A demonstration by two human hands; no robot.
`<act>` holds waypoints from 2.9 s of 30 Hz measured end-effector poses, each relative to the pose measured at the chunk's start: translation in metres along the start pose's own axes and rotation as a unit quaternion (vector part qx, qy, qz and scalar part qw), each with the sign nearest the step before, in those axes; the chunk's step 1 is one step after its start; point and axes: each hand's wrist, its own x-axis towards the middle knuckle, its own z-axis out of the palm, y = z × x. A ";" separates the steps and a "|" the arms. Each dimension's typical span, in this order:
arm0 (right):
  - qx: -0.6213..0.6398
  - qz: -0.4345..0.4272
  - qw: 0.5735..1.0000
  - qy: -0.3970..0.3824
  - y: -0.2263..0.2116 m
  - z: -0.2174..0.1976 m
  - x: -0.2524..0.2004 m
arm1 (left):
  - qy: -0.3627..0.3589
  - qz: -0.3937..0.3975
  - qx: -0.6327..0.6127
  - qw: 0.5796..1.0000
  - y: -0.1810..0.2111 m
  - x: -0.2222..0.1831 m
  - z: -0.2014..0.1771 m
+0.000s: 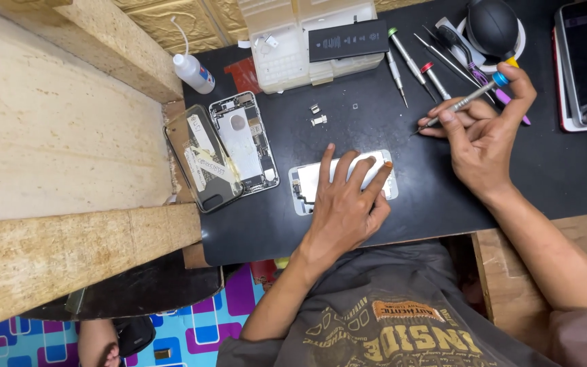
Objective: Repairing a mobile phone by unscrewing and manipulating internal components on the screen assembly.
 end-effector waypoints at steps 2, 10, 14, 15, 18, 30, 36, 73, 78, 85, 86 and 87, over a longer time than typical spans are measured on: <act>0.000 0.002 1.000 -0.003 -0.001 0.000 0.000 | -0.001 -0.002 -0.003 1.000 0.001 0.000 0.000; -0.004 0.011 1.000 0.000 0.000 0.001 -0.001 | -0.002 -0.007 -0.006 1.000 0.001 0.000 0.000; -0.001 0.006 1.000 0.001 -0.001 0.002 0.000 | -0.003 -0.006 -0.012 1.000 -0.002 0.000 0.000; 0.003 0.008 1.000 0.006 -0.001 0.002 -0.002 | -0.003 -0.005 -0.015 1.000 -0.002 0.000 0.001; 0.001 -0.068 0.998 0.007 -0.005 0.003 -0.011 | -0.016 -0.010 -0.022 1.000 -0.002 0.003 -0.001; -0.005 -0.241 0.961 -0.133 0.008 0.010 -0.026 | -0.063 -0.042 -0.070 0.995 -0.005 0.010 -0.011; -0.006 -0.242 0.959 -0.145 0.010 0.011 -0.026 | -0.043 -0.043 -0.084 0.995 -0.005 0.009 -0.010; -0.064 -0.323 0.939 -0.099 0.006 0.023 -0.018 | -0.011 -0.035 -0.094 0.995 -0.007 -0.002 0.009; -0.083 -0.326 0.937 -0.096 0.001 0.022 -0.018 | -0.007 -0.034 -0.071 0.997 -0.003 -0.003 0.008; -0.061 -0.339 0.935 -0.087 0.015 0.023 -0.025 | -0.002 -0.025 -0.048 0.999 0.000 -0.008 0.013; -0.049 -0.337 0.935 -0.095 0.017 0.021 -0.025 | -0.002 -0.025 -0.048 0.999 0.000 -0.008 0.012; -0.038 -0.335 0.936 -0.103 0.020 0.019 -0.025 | -0.002 -0.026 -0.048 0.999 0.000 -0.008 0.012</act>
